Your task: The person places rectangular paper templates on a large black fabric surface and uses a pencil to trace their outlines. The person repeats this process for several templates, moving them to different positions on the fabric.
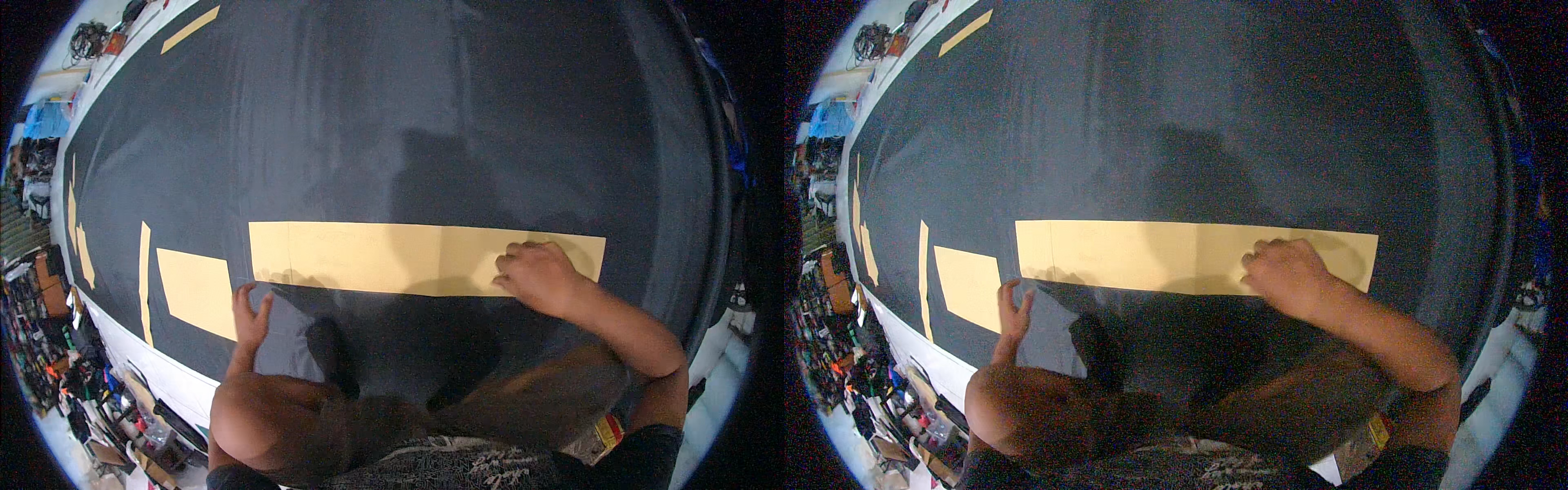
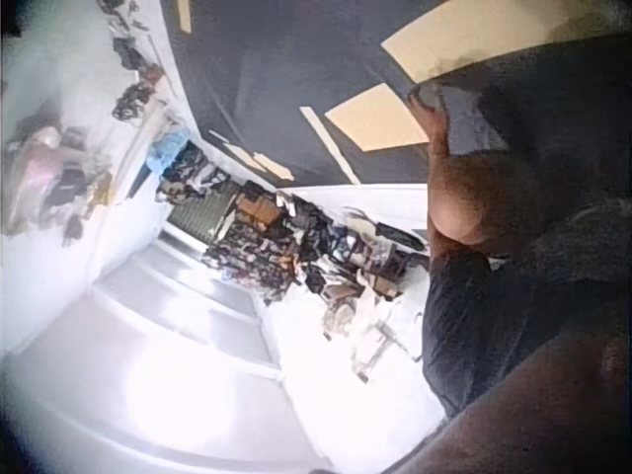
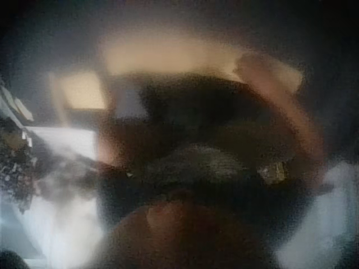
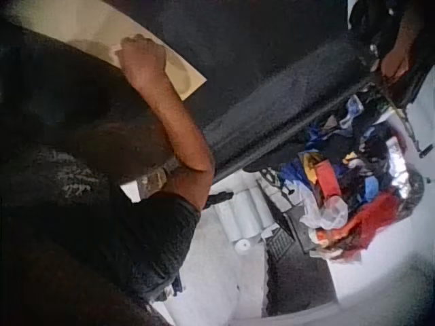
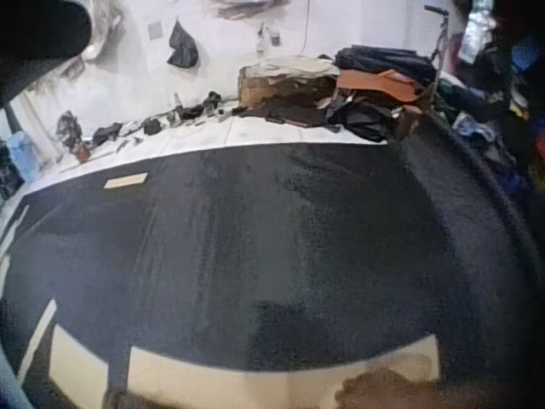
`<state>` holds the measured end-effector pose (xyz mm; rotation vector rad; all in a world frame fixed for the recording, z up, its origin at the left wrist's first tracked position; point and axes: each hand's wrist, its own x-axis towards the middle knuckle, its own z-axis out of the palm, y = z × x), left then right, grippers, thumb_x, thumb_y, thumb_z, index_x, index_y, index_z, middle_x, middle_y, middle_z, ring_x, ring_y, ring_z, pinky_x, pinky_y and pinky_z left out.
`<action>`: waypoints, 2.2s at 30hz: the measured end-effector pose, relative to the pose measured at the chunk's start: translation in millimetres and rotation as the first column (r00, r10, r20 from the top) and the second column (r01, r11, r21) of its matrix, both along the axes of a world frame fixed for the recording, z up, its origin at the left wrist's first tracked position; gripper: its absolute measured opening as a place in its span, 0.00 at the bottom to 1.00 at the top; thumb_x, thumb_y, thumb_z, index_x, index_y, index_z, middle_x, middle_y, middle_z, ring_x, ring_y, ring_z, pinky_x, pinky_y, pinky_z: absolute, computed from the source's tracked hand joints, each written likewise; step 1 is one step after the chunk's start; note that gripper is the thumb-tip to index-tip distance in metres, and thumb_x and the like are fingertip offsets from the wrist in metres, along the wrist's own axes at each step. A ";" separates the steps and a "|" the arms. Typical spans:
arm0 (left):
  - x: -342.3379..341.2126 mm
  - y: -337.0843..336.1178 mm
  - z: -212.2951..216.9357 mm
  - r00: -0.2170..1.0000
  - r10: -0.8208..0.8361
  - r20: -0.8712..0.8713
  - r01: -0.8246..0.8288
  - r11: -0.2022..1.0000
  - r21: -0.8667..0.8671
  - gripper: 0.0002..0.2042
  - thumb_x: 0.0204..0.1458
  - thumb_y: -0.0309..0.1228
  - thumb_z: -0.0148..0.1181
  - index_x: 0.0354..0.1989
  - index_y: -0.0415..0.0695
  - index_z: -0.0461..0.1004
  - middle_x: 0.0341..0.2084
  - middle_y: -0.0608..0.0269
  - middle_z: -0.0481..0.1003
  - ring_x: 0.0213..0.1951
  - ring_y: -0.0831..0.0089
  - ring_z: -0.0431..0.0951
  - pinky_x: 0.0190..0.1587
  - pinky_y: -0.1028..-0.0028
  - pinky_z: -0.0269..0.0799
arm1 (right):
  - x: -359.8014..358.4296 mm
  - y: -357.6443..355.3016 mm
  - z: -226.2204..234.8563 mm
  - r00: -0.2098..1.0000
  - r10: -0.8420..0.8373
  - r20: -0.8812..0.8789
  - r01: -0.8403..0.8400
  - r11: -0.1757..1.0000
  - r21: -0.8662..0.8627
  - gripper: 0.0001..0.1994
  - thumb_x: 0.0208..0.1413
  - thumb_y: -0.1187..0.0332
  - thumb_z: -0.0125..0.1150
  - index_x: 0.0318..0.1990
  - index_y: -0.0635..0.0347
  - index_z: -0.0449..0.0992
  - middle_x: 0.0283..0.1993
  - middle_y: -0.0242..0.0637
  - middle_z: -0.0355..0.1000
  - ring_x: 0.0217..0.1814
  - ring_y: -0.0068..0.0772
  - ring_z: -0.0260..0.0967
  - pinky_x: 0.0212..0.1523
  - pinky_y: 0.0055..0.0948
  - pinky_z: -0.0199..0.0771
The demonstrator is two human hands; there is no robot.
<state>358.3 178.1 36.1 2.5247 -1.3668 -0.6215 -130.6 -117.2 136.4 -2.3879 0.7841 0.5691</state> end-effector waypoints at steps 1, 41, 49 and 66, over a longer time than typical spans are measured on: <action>-12.3 -10.1 -13.1 1.000 0.022 -0.009 -0.022 0.999 -0.032 0.24 0.55 0.37 0.67 0.55 0.36 0.69 0.55 0.43 0.69 0.59 0.47 0.68 0.63 0.56 0.62 | 2.7 -4.0 -21.2 0.999 -0.043 -0.006 0.043 0.998 -0.037 0.12 0.60 0.59 0.58 0.39 0.58 0.79 0.39 0.43 0.75 0.44 0.49 0.77 0.43 0.50 0.77; -43.5 -51.3 -105.1 0.992 -0.022 0.121 0.058 0.951 -0.303 0.34 0.57 0.51 0.57 0.69 0.44 0.62 0.70 0.43 0.55 0.72 0.41 0.51 0.71 0.39 0.42 | 117.2 188.4 -185.4 0.661 -0.654 0.367 0.732 0.454 -0.508 0.27 0.61 0.57 0.64 0.66 0.54 0.69 0.71 0.50 0.59 0.72 0.54 0.55 0.67 0.52 0.63; -44.1 -51.4 -100.0 0.991 -0.003 0.132 0.037 0.965 -0.260 0.35 0.57 0.51 0.57 0.69 0.44 0.61 0.71 0.44 0.54 0.73 0.44 0.50 0.70 0.36 0.38 | 119.7 189.4 -185.7 0.660 -0.662 0.356 0.728 0.447 -0.519 0.27 0.60 0.56 0.65 0.64 0.55 0.70 0.71 0.50 0.60 0.72 0.55 0.56 0.67 0.51 0.62; -32.2 -52.2 -108.5 0.975 -0.038 0.218 0.076 0.983 -0.167 0.38 0.55 0.55 0.57 0.68 0.42 0.61 0.71 0.40 0.53 0.73 0.42 0.48 0.71 0.36 0.34 | 123.2 189.3 -192.9 0.612 -0.715 0.338 0.770 0.440 -0.462 0.29 0.57 0.51 0.61 0.64 0.54 0.70 0.73 0.46 0.59 0.74 0.53 0.54 0.64 0.59 0.57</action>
